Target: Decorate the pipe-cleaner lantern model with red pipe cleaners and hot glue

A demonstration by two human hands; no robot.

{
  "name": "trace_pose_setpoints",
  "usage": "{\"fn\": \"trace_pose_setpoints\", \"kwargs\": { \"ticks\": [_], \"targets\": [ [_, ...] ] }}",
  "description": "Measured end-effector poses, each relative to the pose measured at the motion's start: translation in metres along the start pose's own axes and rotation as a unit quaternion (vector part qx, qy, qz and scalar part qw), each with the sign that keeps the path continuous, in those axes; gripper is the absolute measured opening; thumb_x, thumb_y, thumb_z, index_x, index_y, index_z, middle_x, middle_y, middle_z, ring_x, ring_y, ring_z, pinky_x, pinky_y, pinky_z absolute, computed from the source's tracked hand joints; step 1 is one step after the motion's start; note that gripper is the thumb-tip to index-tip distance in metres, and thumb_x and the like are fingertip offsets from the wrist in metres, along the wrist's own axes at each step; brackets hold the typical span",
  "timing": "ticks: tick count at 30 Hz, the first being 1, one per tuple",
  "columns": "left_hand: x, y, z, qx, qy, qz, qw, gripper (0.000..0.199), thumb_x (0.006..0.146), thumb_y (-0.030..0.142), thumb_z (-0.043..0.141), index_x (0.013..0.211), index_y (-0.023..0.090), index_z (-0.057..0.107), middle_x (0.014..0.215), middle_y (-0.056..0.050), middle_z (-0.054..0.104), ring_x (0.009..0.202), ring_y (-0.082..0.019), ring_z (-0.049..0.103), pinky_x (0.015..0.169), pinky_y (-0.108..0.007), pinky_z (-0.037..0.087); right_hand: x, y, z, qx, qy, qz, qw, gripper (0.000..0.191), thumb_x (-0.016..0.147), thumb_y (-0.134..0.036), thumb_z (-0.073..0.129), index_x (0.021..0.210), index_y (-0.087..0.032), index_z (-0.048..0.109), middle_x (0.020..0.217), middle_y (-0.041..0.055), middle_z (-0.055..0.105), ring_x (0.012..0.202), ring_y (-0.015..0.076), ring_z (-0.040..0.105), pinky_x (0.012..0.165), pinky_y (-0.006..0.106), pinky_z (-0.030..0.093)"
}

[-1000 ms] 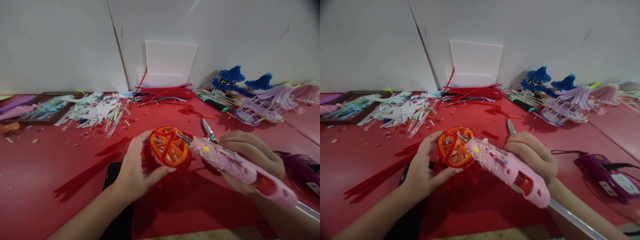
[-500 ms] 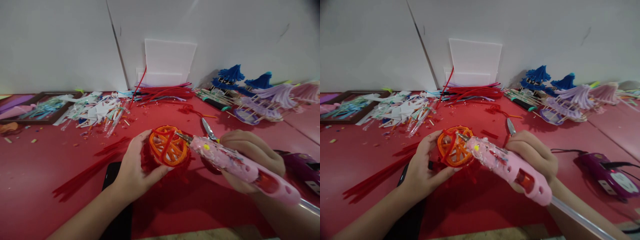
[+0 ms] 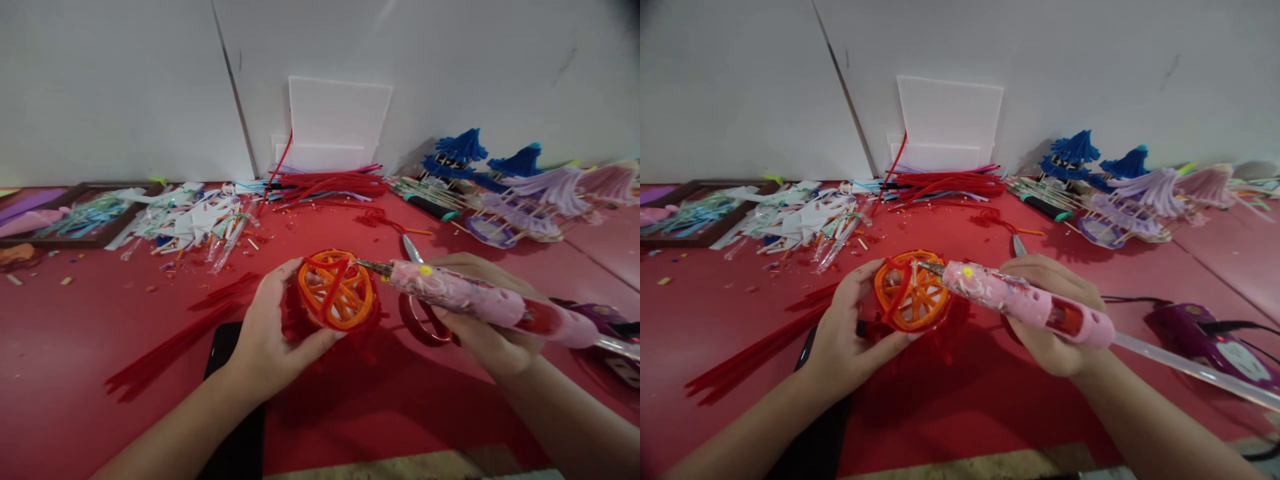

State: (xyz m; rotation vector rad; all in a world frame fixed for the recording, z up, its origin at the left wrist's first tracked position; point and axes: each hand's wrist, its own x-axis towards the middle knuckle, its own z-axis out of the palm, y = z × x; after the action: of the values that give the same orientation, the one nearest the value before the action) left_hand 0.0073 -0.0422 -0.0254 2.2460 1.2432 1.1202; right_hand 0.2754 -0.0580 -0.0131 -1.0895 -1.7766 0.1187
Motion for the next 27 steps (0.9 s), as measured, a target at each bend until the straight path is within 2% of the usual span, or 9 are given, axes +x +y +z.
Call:
{"fn": "trace_pose_setpoints", "kwargs": {
  "ticks": [4,12,27],
  "targets": [
    [-0.002,-0.002,0.002,-0.034,0.003,-0.013,0.999,0.075,0.07,0.042,0.074,0.131,0.021,0.036,0.125,-0.015,0.055,0.115,-0.032,0.057,0.098,-0.053,0.047,0.0,0.002,-0.005,0.02,-0.044,-0.032,0.998,0.022,0.076,-0.017,0.06,0.096,-0.024,0.067,0.092,0.0047,0.071,0.08,0.0208,0.068,0.067,0.031,0.057],
    [0.0,0.0,0.002,-0.051,0.086,-0.026,0.995,0.068,0.069,0.029,0.075,0.127,0.021,0.04,0.121,-0.013,0.055,0.113,-0.029,0.058,0.097,-0.049,0.048,0.014,-0.01,-0.006,0.007,-0.04,-0.095,0.995,0.014,0.07,-0.016,0.058,0.082,-0.022,0.061,0.074,0.0029,0.067,0.061,0.0164,0.064,0.054,0.026,0.053],
    [-0.002,-0.003,0.001,-0.054,0.106,-0.01,0.993,0.069,0.065,0.026,0.076,0.125,0.022,0.041,0.115,-0.012,0.054,0.107,-0.03,0.06,0.096,-0.052,0.048,0.019,-0.009,-0.006,0.025,-0.065,-0.113,0.991,0.008,0.068,-0.016,0.052,0.075,-0.018,0.055,0.063,0.0035,0.057,0.053,0.0139,0.056,0.045,0.026,0.044]
  ]
}}
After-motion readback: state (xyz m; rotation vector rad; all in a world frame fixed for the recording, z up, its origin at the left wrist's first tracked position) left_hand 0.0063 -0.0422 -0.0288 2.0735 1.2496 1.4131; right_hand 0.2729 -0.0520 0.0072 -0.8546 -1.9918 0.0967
